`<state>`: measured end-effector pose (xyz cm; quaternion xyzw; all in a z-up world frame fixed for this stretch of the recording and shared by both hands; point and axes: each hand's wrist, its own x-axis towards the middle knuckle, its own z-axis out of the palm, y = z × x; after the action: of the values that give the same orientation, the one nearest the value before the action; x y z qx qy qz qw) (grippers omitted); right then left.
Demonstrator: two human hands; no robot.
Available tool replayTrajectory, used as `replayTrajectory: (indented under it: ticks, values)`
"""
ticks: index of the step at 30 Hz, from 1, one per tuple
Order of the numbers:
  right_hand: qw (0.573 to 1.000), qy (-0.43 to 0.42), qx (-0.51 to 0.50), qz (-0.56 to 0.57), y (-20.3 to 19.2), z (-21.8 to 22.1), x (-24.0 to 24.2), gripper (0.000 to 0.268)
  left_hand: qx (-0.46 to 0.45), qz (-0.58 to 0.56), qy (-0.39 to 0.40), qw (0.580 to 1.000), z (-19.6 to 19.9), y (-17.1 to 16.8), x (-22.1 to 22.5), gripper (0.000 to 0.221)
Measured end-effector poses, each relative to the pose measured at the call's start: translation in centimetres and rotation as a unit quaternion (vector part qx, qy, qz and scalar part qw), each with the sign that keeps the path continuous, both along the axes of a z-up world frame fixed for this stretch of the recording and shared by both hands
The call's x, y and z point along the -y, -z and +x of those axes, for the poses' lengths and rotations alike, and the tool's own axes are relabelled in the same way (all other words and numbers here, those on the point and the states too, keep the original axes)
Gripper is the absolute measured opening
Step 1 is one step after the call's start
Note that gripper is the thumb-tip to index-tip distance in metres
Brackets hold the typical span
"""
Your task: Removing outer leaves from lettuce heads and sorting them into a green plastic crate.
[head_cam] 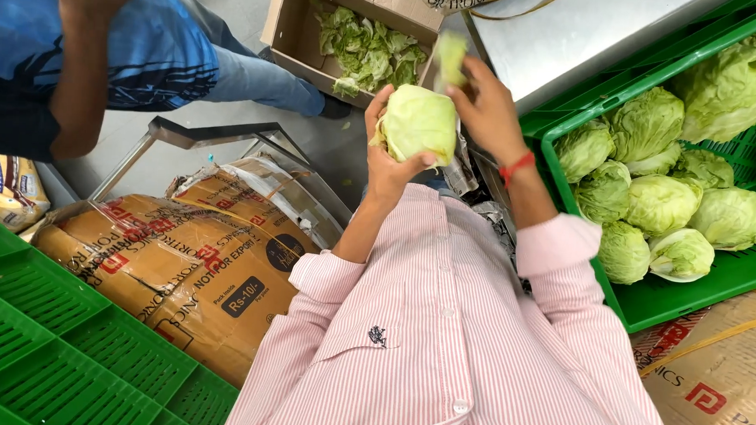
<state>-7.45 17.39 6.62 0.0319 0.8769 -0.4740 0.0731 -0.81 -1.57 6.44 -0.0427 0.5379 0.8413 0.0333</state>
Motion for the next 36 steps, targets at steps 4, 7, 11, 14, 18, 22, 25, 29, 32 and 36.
replayTrajectory:
  ticks: [4,7,11,14,18,22,25,29,32,36]
  values:
    - [0.994,-0.06,-0.088,-0.024,-0.6,-1.0,0.4,0.043,-0.022,-0.075,0.011,0.997,0.3,-0.9,0.2,0.119]
    - [0.992,-0.044,-0.035,-0.114,-3.2,0.2,-0.1,0.04,-0.052,-0.151,0.007,0.987,0.3,-1.7,0.4,0.116]
    - [0.982,-0.154,-0.07,-0.083,-7.7,2.8,0.8,0.057,-0.099,-0.277,0.008,0.956,0.1,-2.9,0.5,0.105]
    - [0.968,-0.198,-0.152,0.006,-8.4,3.9,1.0,0.063,-0.136,-0.327,0.019,0.935,-0.4,-3.1,0.2,0.1]
    - [0.959,-0.186,-0.206,0.054,-8.2,4.7,0.6,0.045,-0.209,-0.386,0.021,0.898,-1.0,-3.4,0.1,0.096]
    - [0.97,-0.149,-0.19,0.024,-8.3,5.1,0.2,0.036,-0.249,-0.408,0.034,0.878,-1.3,-3.4,-0.2,0.094]
    - [0.978,-0.113,-0.17,-0.048,-7.6,5.5,-0.3,0.029,-0.268,-0.426,0.037,0.863,-1.3,-3.4,-0.3,0.094]
    - [0.983,-0.001,-0.127,-0.135,-5.5,6.3,-1.1,0.02,-0.268,-0.402,0.052,0.874,-1.2,-3.6,-0.3,0.096]
    - [0.971,0.11,-0.092,-0.194,-4.2,6.3,-2.0,0.014,-0.263,-0.352,0.08,0.894,-0.8,-3.7,-0.2,0.098]
    - [0.94,0.202,-0.104,-0.253,-0.6,5.7,-4.3,0.013,-0.201,-0.202,0.153,0.946,0.2,-2.7,-0.2,0.105]
